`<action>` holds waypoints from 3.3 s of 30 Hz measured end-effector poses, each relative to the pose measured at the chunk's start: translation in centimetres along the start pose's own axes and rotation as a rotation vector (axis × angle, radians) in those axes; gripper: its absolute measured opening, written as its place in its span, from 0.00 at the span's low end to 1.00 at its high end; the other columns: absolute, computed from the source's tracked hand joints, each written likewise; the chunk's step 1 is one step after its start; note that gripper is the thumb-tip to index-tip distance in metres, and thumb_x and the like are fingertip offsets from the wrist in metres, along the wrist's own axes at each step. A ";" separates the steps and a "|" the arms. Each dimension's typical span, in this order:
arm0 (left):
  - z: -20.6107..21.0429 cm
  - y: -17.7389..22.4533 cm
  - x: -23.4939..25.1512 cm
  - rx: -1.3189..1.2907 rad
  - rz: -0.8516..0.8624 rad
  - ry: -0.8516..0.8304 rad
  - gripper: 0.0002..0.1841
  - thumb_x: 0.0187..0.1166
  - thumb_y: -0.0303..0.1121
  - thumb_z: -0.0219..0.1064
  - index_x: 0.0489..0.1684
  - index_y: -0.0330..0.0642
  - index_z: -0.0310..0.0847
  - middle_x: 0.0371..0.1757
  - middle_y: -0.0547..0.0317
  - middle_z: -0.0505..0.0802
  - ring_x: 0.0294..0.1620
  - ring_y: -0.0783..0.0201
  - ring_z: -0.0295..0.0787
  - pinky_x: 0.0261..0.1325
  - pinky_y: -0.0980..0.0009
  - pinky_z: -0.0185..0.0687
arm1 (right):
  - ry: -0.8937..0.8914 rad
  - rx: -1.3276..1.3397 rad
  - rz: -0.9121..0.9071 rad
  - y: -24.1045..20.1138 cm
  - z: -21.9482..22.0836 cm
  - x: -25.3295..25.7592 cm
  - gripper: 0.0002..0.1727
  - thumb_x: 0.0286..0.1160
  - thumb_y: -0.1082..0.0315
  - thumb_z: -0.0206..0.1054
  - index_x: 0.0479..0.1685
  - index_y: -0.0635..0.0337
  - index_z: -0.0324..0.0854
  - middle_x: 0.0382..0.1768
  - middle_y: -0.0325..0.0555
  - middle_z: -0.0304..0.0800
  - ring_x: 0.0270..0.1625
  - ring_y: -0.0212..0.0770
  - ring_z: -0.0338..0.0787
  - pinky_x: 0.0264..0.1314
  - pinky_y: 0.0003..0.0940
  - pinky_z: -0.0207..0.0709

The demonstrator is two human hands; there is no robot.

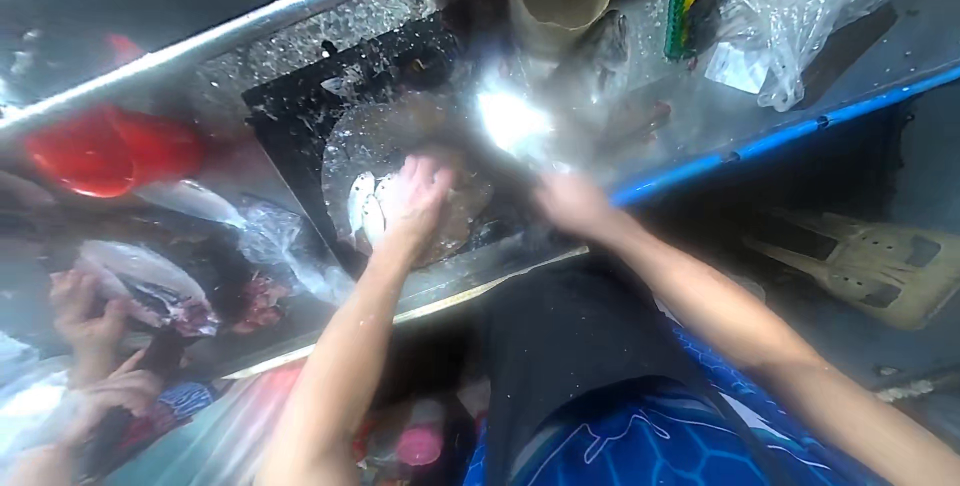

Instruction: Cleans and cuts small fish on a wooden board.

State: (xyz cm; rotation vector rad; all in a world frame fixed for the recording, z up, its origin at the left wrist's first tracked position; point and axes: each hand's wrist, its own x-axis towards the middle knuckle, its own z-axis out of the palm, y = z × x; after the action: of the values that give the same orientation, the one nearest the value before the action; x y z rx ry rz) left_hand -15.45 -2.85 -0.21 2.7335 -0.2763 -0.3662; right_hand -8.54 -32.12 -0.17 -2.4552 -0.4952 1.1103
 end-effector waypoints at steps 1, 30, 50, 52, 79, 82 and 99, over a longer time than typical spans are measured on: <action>1.2 -0.2 -0.2 -0.020 0.022 0.023 0.16 0.80 0.22 0.63 0.63 0.43 0.84 0.68 0.37 0.85 0.71 0.34 0.79 0.69 0.42 0.79 | -0.032 0.015 0.014 -0.1 0.5 -0.6 0.20 0.88 0.49 0.55 0.62 0.51 0.84 0.39 0.51 0.93 0.46 0.56 0.94 0.48 0.63 0.87; 1.9 0.9 4.0 -0.781 -1.106 0.033 0.24 0.75 0.57 0.74 0.47 0.42 0.86 0.33 0.55 0.97 0.26 0.57 0.96 0.33 0.53 0.97 | -0.061 -0.066 0.088 -1.9 -0.4 -2.6 0.19 0.91 0.51 0.52 0.63 0.52 0.80 0.29 0.50 0.90 0.38 0.57 0.95 0.38 0.58 0.87; 1.3 2.0 -0.8 -0.323 -1.067 0.064 0.27 0.74 0.54 0.73 0.54 0.38 0.86 0.46 0.42 0.92 0.52 0.42 0.90 0.59 0.34 0.81 | -0.239 0.099 0.013 2.0 -1.6 -0.1 0.21 0.89 0.48 0.56 0.65 0.48 0.83 0.45 0.50 0.94 0.51 0.54 0.94 0.53 0.64 0.85; 1.9 1.9 0.6 -0.248 -1.098 -0.015 0.25 0.71 0.53 0.74 0.53 0.40 0.86 0.47 0.40 0.92 0.54 0.38 0.90 0.57 0.31 0.80 | -0.228 0.088 0.001 2.4 -1.4 0.1 0.21 0.90 0.48 0.55 0.66 0.49 0.83 0.46 0.50 0.94 0.52 0.54 0.94 0.55 0.63 0.85; 3.9 -1.0 0.2 -0.253 -0.364 0.143 0.13 0.84 0.43 0.68 0.56 0.50 0.92 0.69 0.53 0.87 0.76 0.53 0.78 0.80 0.55 0.70 | -0.237 -0.130 -0.042 0.5 -3.3 -2.3 0.19 0.90 0.49 0.51 0.60 0.48 0.82 0.30 0.46 0.90 0.39 0.53 0.94 0.39 0.56 0.86; 4.1 -0.8 0.3 -0.237 -0.381 0.160 0.12 0.84 0.42 0.68 0.54 0.51 0.93 0.68 0.54 0.88 0.74 0.54 0.80 0.79 0.55 0.71 | -0.291 -0.140 -0.050 0.7 -4.1 -1.5 0.20 0.90 0.49 0.51 0.61 0.48 0.82 0.31 0.47 0.90 0.40 0.53 0.94 0.40 0.57 0.86; 3.5 -0.2 0.9 -0.223 -0.419 0.111 0.11 0.85 0.40 0.67 0.52 0.48 0.93 0.69 0.53 0.89 0.73 0.52 0.81 0.79 0.53 0.72 | -0.214 0.094 -0.147 1.9 -1.8 5.3 0.23 0.89 0.45 0.54 0.48 0.53 0.85 0.29 0.44 0.88 0.37 0.47 0.92 0.41 0.55 0.85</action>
State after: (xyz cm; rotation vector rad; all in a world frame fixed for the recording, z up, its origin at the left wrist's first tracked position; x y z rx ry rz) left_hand -15.55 -4.07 -3.59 2.5620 0.3527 -0.3285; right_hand -3.57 -31.68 -3.32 -2.1934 -0.6600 1.3088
